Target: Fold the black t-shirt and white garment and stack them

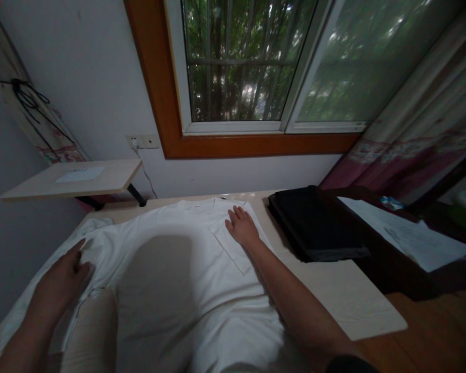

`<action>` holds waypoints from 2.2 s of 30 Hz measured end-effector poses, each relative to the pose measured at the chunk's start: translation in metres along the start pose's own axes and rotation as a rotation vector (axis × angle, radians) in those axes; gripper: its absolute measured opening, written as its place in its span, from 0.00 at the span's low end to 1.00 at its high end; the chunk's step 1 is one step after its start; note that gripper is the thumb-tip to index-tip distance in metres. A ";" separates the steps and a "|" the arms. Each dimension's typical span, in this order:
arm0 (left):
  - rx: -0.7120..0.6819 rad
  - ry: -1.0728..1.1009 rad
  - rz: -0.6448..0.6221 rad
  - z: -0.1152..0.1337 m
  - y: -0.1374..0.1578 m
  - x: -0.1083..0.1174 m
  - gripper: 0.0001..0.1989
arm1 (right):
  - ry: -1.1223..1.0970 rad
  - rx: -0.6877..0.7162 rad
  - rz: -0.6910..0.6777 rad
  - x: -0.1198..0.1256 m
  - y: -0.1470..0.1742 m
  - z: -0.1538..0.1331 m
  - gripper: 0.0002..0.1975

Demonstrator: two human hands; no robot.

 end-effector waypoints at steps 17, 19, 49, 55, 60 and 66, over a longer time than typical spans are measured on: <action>-0.376 0.168 0.122 0.123 -0.018 0.025 0.35 | -0.011 -0.002 0.018 0.004 0.002 -0.001 0.28; -0.606 0.238 0.197 0.159 -0.003 0.025 0.33 | -0.012 -0.001 0.019 0.004 0.002 -0.001 0.28; -0.409 0.451 0.114 0.076 0.012 -0.036 0.25 | -0.127 0.169 0.025 0.030 0.018 -0.043 0.18; -0.458 0.416 0.124 0.064 0.025 -0.053 0.28 | -0.198 0.222 -0.041 0.017 0.025 -0.096 0.15; -0.471 0.353 0.110 0.057 0.032 -0.059 0.36 | -0.197 0.171 -0.079 0.006 0.024 -0.129 0.18; -0.498 0.355 0.037 0.059 0.035 -0.064 0.39 | -0.269 0.081 -0.160 -0.006 0.020 -0.156 0.12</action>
Point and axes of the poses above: each hand's wrist, its own y-axis away from the middle knuckle, its own x-axis out of the back of the hand, z = x × y, the point moved 9 cm from there along -y, towards the middle knuckle, and after that the axes turned 5 degrees about -x, right-handed, at the moved point
